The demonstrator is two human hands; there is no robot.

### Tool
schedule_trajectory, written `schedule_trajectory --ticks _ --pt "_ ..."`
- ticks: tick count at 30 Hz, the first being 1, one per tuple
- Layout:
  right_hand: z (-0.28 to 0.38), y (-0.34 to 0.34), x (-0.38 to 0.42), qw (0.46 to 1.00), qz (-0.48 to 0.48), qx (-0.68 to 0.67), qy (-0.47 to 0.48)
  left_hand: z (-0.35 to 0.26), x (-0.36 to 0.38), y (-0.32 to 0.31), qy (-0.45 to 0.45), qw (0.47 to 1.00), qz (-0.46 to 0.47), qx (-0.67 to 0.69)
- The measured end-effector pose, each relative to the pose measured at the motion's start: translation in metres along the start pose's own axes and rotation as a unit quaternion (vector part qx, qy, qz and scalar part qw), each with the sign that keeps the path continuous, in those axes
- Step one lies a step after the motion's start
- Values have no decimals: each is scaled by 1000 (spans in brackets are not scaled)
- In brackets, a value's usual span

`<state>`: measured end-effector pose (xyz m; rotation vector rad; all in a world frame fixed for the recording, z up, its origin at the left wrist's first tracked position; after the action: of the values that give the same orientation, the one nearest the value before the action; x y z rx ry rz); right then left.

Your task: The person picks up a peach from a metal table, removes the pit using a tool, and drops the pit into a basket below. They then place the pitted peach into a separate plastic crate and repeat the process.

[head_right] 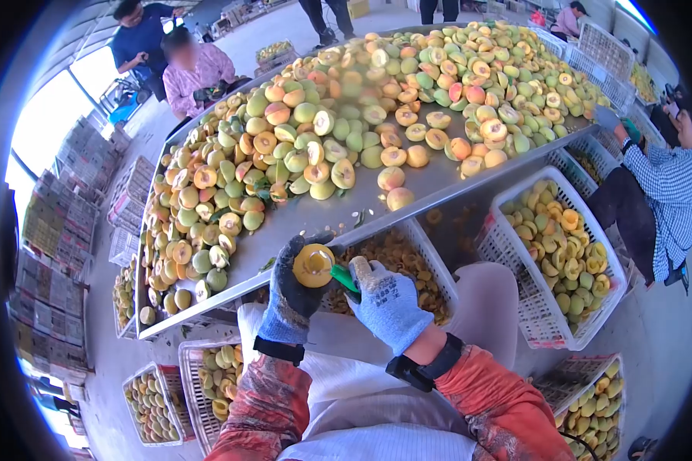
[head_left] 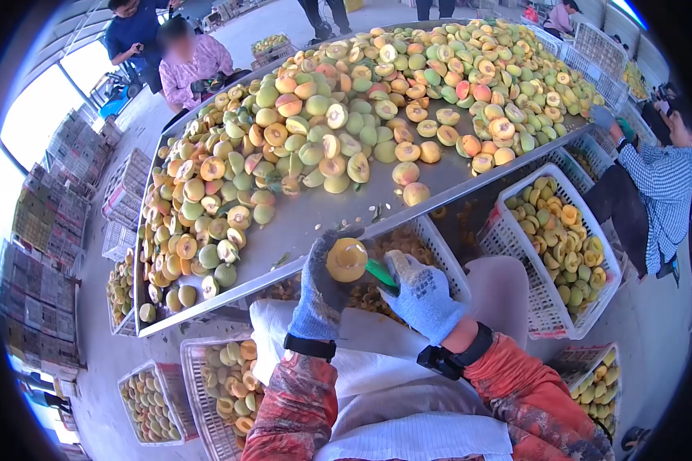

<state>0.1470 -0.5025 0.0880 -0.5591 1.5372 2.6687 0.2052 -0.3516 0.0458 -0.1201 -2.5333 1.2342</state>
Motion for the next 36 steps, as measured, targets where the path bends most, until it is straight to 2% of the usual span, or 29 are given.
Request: schedule_trajectory --ticks 2,3,4,5,6,7,8,9,10,11,12,14,16,18,20,25,27,28,30,31,32,33,34,36 --pt "5 3 -2 1000 -18 -2 10 -2 10 -15 67 996 39 33" --pt "8 5 -2 999 -36 -5 17 -1 12 -11 64 997 39 34" --pt "8 4 -1 999 -36 -4 20 -5 14 -8 -24 992 76 -96" --pt "5 3 0 997 -21 -74 3 -8 17 -9 -111 962 110 -224" --pt "2 2 2 990 -6 -143 -15 -10 17 -8 -113 962 110 -223" --pt "3 4 4 990 -6 -142 -13 -7 15 -1 -11 994 43 -103" --pt "2 5 6 989 13 -143 -26 -2 15 6 92 995 -24 20" --pt "2 5 8 988 32 -145 -40 -3 12 15 91 995 -24 20" --pt "-1 4 8 988 33 -145 -39 0 7 21 120 988 52 78" --pt "-1 1 8 982 29 -185 5 3 4 26 149 971 129 134" --pt "1 0 8 973 24 -225 48 2 9 20 147 971 128 134" --pt "5 0 10 968 37 -246 36 -3 18 7 75 993 80 51" --pt "11 -2 13 962 50 -267 22 0 18 8 43 996 67 40" --pt "16 -3 16 986 49 -159 4 2 20 4 11 998 53 29" --pt "25 1 14 987 40 -154 14 -1 26 -5 -26 999 3 22" --pt "34 5 16 994 34 -100 18 -6 34 -17 -43 999 2 -23" --pt "34 0 20 989 94 -113 13 -6 37 -19 -32 999 -17 -28" --pt "29 -5 20 989 94 -113 12 -7 39 -21 -39 998 -37 -40" --pt "26 -8 17 966 83 -230 85 -9 40 -23 -46 996 -59 -52" --pt "27 -2 17 966 83 -231 84 -11 40 -24 -44 992 -40 -113" --pt "24 0 19 914 196 -354 -18 -13 40 -26 -42 984 -20 -173" --pt "27 5 21 826 300 -462 -118 -14 40 -28 -42 984 -21 -173" --pt "26 13 18 826 300 -463 -117 -13 40 -31 -18 985 -12 -172" --pt "20 16 26 667 423 -568 -230 -14 37 -33 4 985 -2 -174"
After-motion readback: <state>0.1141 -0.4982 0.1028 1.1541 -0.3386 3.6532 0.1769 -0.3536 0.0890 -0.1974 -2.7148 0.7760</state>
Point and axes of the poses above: each hand's wrist, its own x-axis away from the middle knuckle, its own y-axis out of the back of the hand, z = x × y, the point moved 4 cm from there along -x, towards the middle knuckle, and after that the axes turned 6 degrees about x, right-handed, at the moved point
